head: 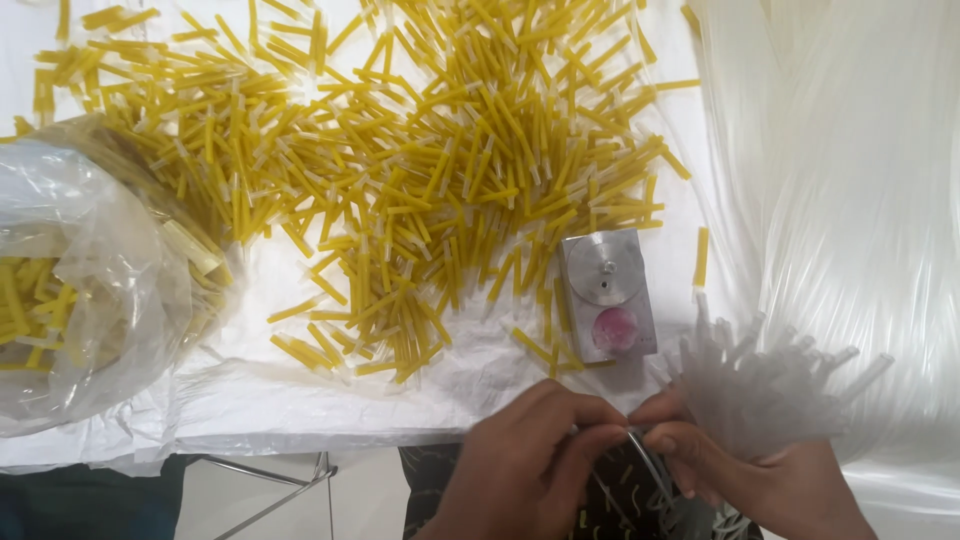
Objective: The person repeatedly picks short yellow plastic tubes and inserts them into clear plastic sleeves, then places the assembled units on the table. The process continues with consistent hand movements and no visible change in method.
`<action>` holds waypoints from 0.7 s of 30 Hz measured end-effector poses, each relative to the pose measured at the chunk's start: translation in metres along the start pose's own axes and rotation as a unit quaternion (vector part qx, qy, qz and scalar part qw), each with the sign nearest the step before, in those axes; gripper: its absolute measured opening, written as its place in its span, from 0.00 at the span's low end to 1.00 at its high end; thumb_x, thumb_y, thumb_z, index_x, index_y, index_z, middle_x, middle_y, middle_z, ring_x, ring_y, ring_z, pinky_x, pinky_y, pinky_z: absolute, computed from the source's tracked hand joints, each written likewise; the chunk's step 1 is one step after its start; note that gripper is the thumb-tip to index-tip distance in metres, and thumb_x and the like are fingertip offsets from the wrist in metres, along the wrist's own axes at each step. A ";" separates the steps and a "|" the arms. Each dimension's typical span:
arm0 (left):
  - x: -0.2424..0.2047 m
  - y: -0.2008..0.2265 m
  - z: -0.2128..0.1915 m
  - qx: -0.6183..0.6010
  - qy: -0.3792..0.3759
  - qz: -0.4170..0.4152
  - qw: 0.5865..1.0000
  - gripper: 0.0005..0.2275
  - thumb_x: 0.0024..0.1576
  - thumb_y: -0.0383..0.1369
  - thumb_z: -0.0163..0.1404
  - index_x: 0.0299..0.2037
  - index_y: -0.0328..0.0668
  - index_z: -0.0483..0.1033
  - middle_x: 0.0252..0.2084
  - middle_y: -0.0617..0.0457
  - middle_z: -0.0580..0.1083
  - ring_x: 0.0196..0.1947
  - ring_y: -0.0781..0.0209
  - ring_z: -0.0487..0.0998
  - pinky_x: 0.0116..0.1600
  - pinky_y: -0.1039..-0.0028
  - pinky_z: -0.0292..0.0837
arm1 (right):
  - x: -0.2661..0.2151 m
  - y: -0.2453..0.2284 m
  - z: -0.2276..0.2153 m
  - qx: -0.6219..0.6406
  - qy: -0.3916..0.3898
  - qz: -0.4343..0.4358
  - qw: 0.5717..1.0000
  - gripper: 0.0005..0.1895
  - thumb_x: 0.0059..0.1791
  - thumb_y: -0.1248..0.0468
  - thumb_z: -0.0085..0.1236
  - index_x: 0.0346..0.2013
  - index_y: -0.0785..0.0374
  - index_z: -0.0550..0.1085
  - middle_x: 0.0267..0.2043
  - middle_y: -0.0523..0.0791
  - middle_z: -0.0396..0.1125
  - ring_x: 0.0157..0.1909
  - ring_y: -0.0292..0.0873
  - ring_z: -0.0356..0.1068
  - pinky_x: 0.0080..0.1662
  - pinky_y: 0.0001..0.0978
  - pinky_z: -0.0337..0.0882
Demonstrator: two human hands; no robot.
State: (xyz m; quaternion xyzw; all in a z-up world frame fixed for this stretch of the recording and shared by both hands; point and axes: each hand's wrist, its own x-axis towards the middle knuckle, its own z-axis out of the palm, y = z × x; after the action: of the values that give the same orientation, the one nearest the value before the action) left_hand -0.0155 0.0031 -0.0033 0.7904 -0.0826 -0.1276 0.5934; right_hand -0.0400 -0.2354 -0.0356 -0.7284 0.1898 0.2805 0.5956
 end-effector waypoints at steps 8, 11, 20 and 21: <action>0.108 0.001 -0.075 0.268 0.037 0.196 0.942 0.02 0.60 0.31 0.55 0.41 0.46 0.79 0.44 0.50 0.76 0.41 0.49 0.80 0.45 0.62 0.75 | 0.009 0.013 0.004 -0.002 -0.040 0.059 0.997 0.10 0.44 0.65 0.71 0.36 0.65 0.79 0.16 0.45 0.64 0.17 0.38 0.64 0.21 0.31 0.61; 0.215 -0.030 -0.115 0.329 0.122 0.331 0.876 0.10 0.64 0.34 0.57 0.55 0.47 0.78 0.60 0.42 0.71 0.59 0.39 0.71 0.64 0.54 0.67 | 0.018 0.019 0.009 -0.027 -0.074 0.064 0.995 0.10 0.44 0.65 0.72 0.35 0.66 0.80 0.15 0.44 0.67 0.18 0.37 0.67 0.23 0.30 0.65; 0.277 -0.045 -0.096 0.405 0.010 0.313 0.859 0.19 0.53 0.48 0.60 0.49 0.48 0.82 0.63 0.40 0.67 0.62 0.27 0.62 0.58 0.22 0.51 | 0.026 0.025 0.007 0.050 -0.069 0.025 0.996 0.11 0.41 0.68 0.71 0.36 0.65 0.79 0.15 0.44 0.68 0.18 0.37 0.67 0.23 0.31 0.67; 0.258 -0.041 -0.095 0.403 0.006 0.309 0.861 0.19 0.53 0.48 0.60 0.49 0.48 0.82 0.63 0.40 0.67 0.62 0.27 0.62 0.58 0.22 0.51 | 0.022 0.017 0.008 0.051 -0.070 0.031 0.996 0.11 0.41 0.68 0.71 0.36 0.65 0.79 0.15 0.44 0.68 0.18 0.37 0.67 0.23 0.31 0.67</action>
State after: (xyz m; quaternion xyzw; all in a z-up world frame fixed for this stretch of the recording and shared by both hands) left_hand 0.2580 0.0287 -0.0447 0.8953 -0.3635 0.1114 0.2321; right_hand -0.0347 -0.2301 -0.0637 -0.6695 0.1841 0.3391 0.6348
